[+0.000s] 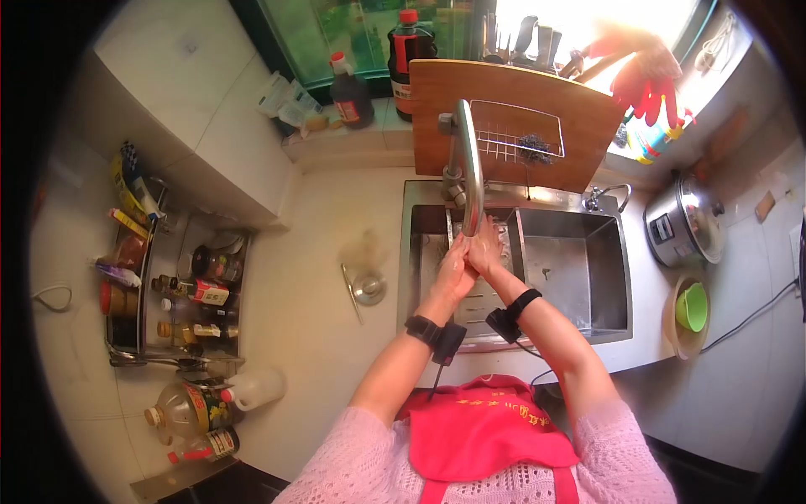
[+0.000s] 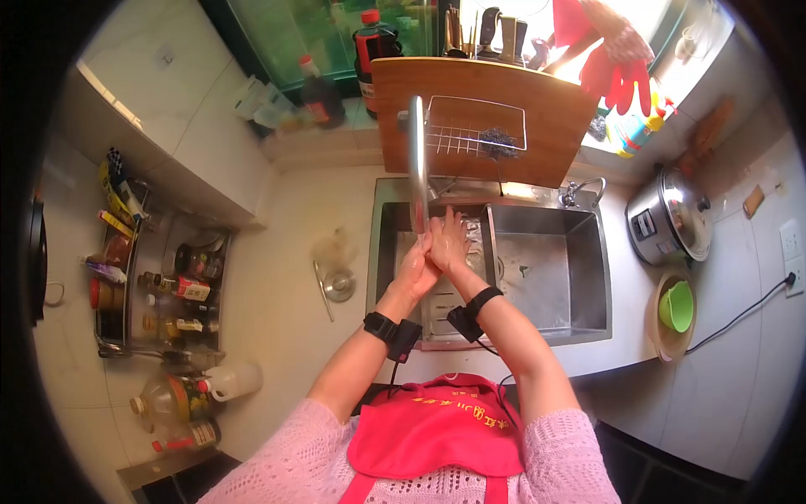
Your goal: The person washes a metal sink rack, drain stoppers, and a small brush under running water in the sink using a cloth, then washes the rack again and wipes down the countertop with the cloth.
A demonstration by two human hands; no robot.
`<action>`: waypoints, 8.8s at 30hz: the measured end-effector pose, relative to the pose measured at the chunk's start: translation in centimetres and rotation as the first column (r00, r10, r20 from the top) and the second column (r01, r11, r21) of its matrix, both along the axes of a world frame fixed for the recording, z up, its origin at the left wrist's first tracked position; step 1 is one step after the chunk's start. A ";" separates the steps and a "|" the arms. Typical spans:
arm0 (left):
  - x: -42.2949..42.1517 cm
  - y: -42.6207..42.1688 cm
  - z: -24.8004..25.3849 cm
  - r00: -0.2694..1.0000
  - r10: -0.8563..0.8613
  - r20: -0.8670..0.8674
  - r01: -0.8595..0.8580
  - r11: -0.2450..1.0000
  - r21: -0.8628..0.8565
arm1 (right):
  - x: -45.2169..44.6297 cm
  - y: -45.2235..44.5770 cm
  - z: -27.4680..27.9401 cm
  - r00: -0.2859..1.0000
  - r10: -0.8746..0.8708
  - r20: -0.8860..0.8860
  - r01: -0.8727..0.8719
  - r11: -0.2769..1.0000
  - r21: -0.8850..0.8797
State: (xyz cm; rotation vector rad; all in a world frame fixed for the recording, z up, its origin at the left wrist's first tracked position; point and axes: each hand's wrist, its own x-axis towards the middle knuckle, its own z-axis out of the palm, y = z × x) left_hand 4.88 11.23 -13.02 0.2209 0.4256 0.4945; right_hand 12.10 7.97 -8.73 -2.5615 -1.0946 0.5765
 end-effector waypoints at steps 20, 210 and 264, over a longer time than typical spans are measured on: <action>-0.1 0.9 0.2 0.856 -0.021 -0.517 0.081 0.992 0.094 | 7.9 7.0 -4.0 0.428 0.107 -0.897 0.476 0.817 0.325; -2.8 2.6 -1.5 0.907 -0.229 -0.354 0.265 0.963 0.057 | 2.1 -5.6 -5.6 0.241 0.051 -0.969 0.448 0.880 0.158; -2.6 1.0 1.9 0.976 -0.184 -0.120 0.192 0.980 0.057 | -0.3 0.0 -2.8 0.860 -0.163 -0.484 0.473 0.610 0.635</action>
